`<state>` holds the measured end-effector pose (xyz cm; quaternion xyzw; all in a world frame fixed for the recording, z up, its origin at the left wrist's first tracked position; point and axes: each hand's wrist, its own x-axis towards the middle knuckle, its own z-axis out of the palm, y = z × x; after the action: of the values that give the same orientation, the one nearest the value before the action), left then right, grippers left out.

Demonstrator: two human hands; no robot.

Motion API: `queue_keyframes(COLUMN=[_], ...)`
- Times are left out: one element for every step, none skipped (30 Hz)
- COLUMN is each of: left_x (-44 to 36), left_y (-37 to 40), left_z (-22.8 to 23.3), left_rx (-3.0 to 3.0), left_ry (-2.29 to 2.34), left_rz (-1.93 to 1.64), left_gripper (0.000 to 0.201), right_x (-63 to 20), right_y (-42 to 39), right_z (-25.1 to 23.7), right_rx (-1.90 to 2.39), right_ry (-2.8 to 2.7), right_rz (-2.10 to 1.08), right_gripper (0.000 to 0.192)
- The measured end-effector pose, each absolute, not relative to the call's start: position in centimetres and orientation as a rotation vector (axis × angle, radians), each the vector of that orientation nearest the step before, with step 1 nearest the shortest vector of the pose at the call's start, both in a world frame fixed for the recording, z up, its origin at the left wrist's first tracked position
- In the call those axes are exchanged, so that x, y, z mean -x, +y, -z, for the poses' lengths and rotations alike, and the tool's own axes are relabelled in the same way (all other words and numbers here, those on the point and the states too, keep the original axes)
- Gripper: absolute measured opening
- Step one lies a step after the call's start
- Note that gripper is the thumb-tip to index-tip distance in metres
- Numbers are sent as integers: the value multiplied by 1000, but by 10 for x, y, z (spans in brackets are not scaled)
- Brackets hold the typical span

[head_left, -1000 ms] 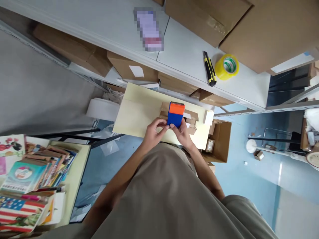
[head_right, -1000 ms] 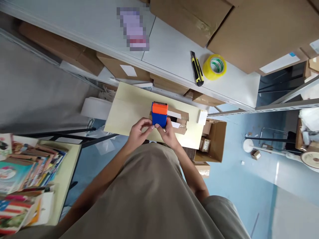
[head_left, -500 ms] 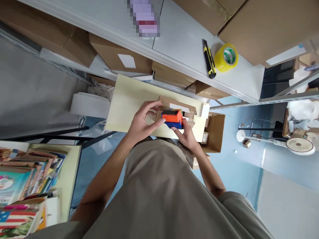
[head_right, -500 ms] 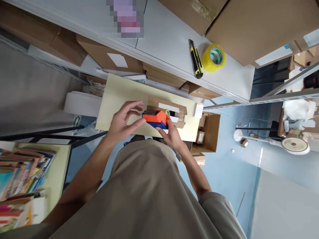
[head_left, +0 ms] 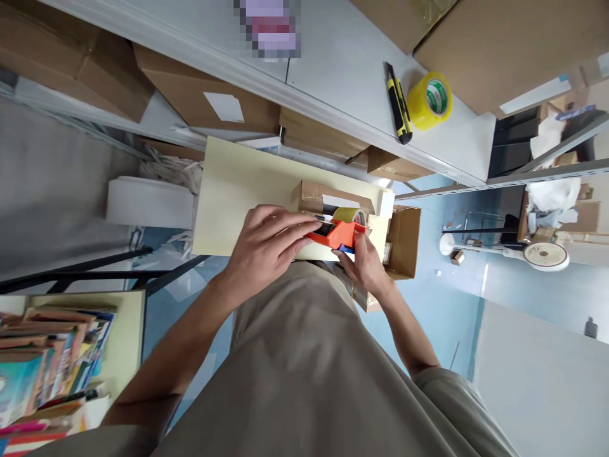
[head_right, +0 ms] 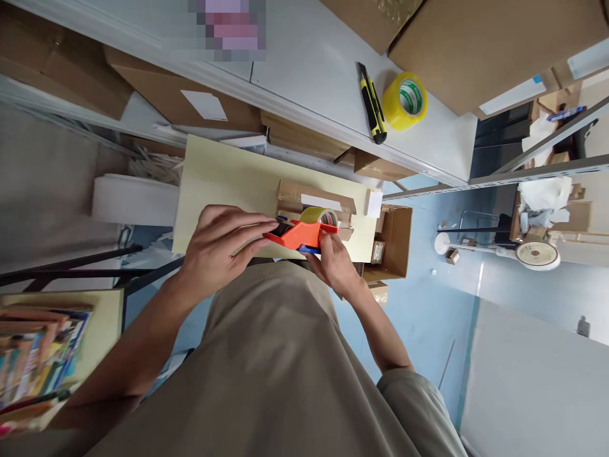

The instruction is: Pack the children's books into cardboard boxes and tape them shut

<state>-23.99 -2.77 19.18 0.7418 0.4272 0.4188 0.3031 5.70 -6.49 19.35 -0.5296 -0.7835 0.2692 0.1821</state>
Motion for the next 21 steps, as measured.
queue_keyframes(left_x=[244,248,252,256,259,261,261,259,255,251,245,239,233,228,224,222,222,223,226,230,233], left_y=[-27,-25,-22,-18,-13,-9,-4,0,3,4,3,1,-3,-7,-12,-16,-18,-19,-17,-13,-8], left_z=[-191,-190,-189,-186,-182,-176,-169,-159,-148,-136,-124,-113,-104,-97,-92,-88,-84,-79,-73,-65,-55], left_rx=[-1955,-1933,-1894,-1835,-1756,-1659,-1549,-1435,-1324,-1221,-1129,-1040,-956,-876,-805,-747,-700,-664,-631,-596,-557], left_ry=[1109,1078,1052,1037,1037,1048,1060,1062,1054,1036,1021,1015,1016,1022,1023,1020,1018,1022,1038,1065,1097], left_rz=[-1096,-1080,-1054,-1020,-976,-919,-852,-781,-719,-671,-647,-647,-659,-678,-692,-704,-719,-742,-777,-820,-863], left_gripper=[29,30,31,33,34,36,39,42,47,51,56,60,63,65,66,66,66,65,65,65,66], right_x=[-56,-54,-53,-52,-50,-49,-46,-43,-39,-35,-30,-25,-21,-18,-17,-17,-20,-25,-31,-38,-44], right_y=[-65,-65,-64,-63,-62,-59,-56,-52,-48,-42,-37,-31,-25,-19,-12,-5,2,10,18,27,36], right_z=[-195,-198,-202,-207,-213,-219,-225,-231,-235,-238,-240,-241,-242,-243,-245,-249,-255,-264,-274,-285,-297], right_rx=[1501,1517,1541,1576,1619,1668,1716,1764,1816,1874,1940,2009,2078,2135,2174,2194,2199,2199,2206,2224,2260], right_ry=[-2229,-2251,-2279,-2315,-2353,-2389,-2421,-2446,-2460,-2465,-2464,-2461,-2460,-2463,-2477,-2500,-2528,-2551,-2562,-2558,-2529], right_rz=[-760,-767,-786,-819,-867,-930,-1008,-1095,-1181,-1255,-1313,-1359,-1394,-1422,-1454,-1491,-1534,-1580,-1627,-1669,-1707], right_gripper=[47,46,46,46,47,50,53,57,60,61,59,56,52,49,47,48,50,53,56,59,63])
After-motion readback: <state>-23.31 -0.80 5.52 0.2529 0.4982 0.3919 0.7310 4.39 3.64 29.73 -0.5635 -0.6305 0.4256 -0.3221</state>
